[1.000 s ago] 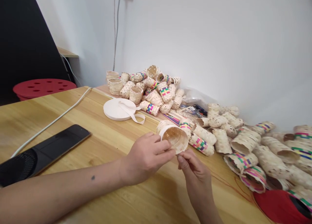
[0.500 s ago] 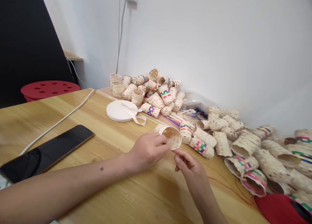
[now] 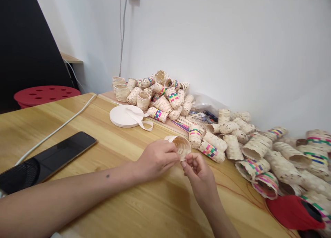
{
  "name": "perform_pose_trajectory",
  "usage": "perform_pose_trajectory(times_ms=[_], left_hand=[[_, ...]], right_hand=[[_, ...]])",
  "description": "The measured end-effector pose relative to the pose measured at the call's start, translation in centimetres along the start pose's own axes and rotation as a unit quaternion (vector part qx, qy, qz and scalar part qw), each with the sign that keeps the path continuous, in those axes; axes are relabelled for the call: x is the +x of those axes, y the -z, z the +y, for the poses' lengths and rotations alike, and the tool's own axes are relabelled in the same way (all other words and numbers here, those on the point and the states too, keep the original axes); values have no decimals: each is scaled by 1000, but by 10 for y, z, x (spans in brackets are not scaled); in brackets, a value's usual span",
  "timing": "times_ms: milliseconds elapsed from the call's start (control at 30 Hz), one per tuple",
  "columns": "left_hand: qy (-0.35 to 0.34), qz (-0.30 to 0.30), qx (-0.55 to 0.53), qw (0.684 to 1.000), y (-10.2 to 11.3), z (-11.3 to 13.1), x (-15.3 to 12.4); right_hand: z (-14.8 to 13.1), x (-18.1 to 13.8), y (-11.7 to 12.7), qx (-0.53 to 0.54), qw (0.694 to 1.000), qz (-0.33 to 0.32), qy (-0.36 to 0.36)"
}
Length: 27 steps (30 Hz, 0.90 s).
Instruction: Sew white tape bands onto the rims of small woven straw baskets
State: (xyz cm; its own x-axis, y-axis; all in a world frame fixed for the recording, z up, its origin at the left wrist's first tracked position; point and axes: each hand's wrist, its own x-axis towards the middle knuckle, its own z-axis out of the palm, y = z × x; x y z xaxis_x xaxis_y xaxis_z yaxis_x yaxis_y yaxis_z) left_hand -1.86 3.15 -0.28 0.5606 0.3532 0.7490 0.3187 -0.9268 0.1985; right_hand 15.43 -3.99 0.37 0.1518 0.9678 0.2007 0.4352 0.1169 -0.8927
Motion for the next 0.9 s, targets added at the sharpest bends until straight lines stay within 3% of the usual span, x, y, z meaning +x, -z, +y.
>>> perform_pose_trajectory(times_ms=[100, 167, 333, 500, 700, 900], left_hand=[[8, -32, 5, 999, 0, -5, 1], [-5, -48, 24, 999, 1, -6, 2], [-94, -71, 75, 990, 1, 2, 2], [-148, -90, 101, 980, 0, 9, 1], [-135, -84, 103, 982, -4, 7, 1], [-111, -65, 92, 987, 0, 12, 2]], right_hand=[[-4, 4, 19, -184, 976, 54, 108], [-8, 5, 28, -258, 952, 84, 142], [-14, -2, 21, -262, 963, -41, 38], [-20, -2, 9, -294, 951, -99, -7], [-22, -7, 8, -412, 909, -58, 8], [-18, -9, 4, -385, 915, -20, 123]])
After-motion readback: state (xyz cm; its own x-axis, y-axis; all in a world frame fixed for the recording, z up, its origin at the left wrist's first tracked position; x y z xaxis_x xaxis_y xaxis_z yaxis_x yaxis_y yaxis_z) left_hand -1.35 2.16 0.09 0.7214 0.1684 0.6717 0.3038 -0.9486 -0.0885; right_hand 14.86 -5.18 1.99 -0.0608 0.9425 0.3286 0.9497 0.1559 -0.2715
